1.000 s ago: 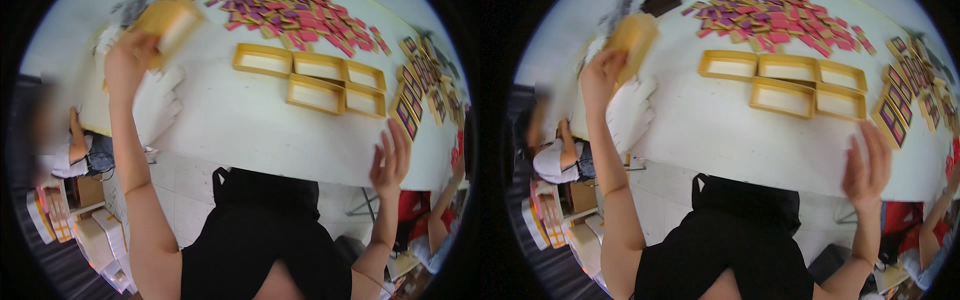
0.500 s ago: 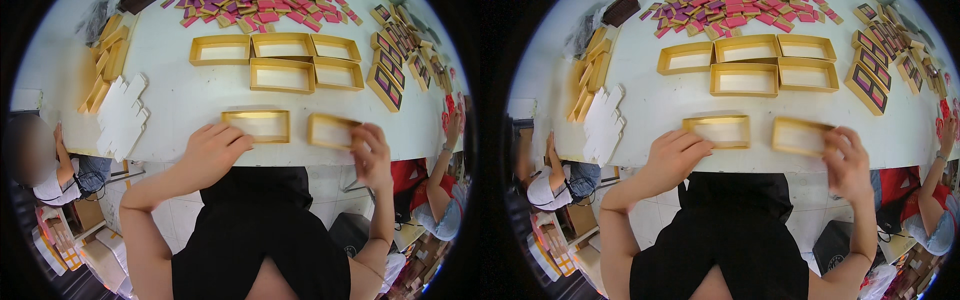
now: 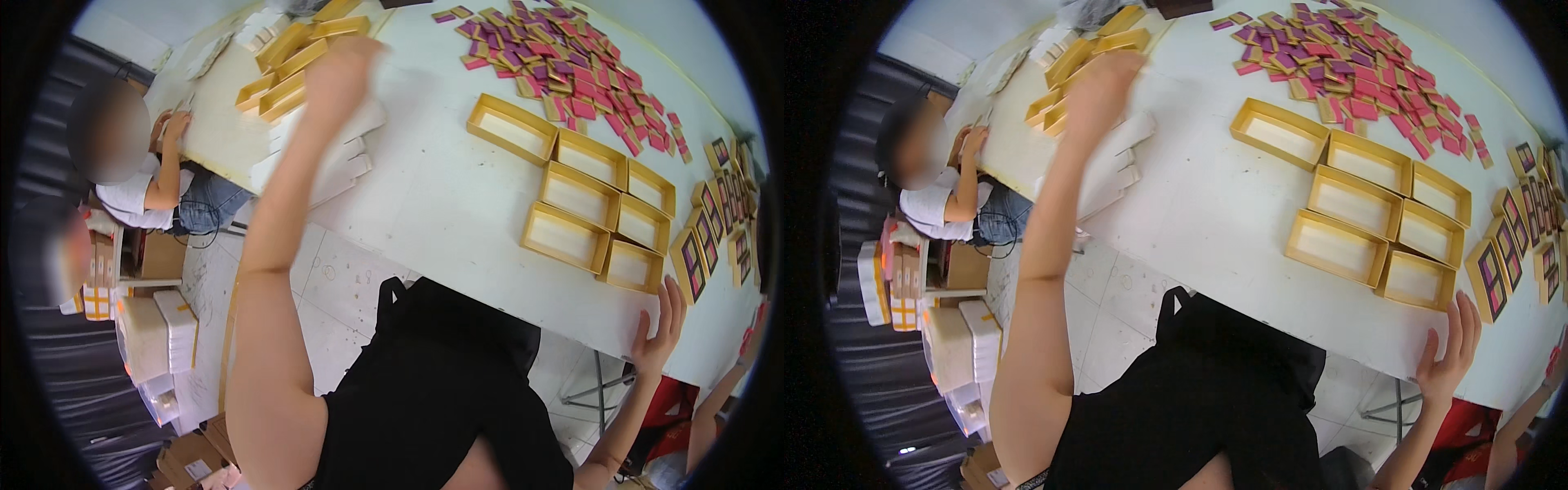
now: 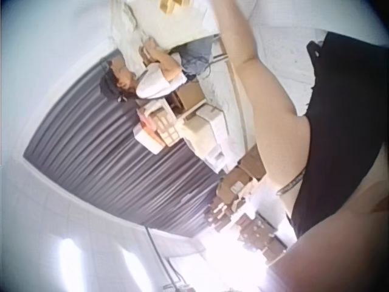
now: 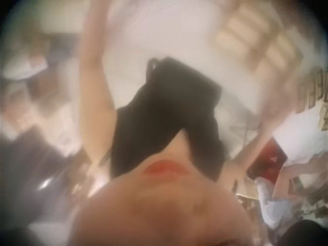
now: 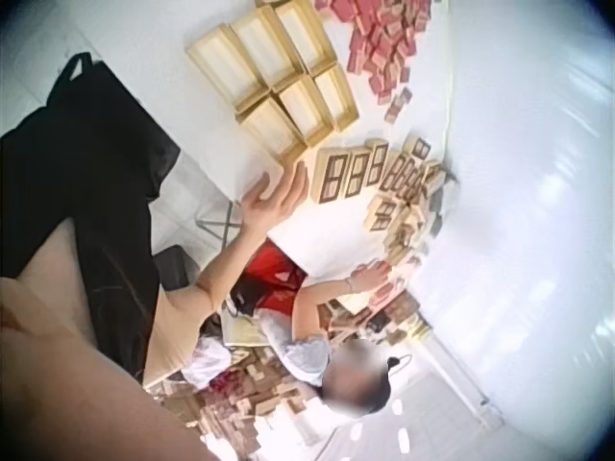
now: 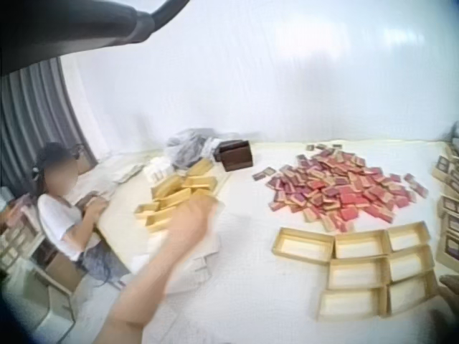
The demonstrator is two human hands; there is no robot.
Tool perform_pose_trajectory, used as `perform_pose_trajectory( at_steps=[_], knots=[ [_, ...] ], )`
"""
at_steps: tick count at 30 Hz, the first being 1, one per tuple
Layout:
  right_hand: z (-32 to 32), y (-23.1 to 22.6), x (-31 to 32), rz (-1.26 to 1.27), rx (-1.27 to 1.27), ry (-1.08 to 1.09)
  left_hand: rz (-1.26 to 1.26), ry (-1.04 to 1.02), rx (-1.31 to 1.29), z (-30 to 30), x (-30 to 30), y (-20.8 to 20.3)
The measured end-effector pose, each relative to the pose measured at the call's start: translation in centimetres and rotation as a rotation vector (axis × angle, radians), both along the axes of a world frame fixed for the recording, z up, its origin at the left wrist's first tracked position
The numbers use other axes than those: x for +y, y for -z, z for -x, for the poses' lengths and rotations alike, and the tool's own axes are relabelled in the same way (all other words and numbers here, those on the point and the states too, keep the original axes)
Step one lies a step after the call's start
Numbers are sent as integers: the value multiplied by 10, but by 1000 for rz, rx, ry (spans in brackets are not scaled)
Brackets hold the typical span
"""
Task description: The person assembles cosmetic compact palettes by placing small colored inserts into black plastic trays and then into gold cardboard boxes. The person repeatedly picks up inserts, places them into the trays, and arranges the completed units on the table.
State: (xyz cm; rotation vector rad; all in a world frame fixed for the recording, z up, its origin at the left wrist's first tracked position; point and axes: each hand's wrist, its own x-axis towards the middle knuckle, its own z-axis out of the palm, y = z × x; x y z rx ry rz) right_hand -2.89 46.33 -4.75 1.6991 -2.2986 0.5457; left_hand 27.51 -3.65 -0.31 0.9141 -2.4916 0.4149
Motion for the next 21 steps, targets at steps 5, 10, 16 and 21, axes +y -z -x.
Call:
perform_pose_trajectory(
  at_steps=[5, 10, 16, 21],
  knots=[
    [-1, 17, -14, 99, 7, -13, -279, -468, -48, -100, -150, 4],
    [-5, 13, -30, 162, 27, -43, -342, -361, -190, -76, -165, 28],
    [-15, -3, -20, 154, 88, 3, -282, -64, 162, 3, -26, -33],
    [-26, -7, -28, 197, 91, -47, -217, 389, -183, 19, 129, -33]
  ],
)
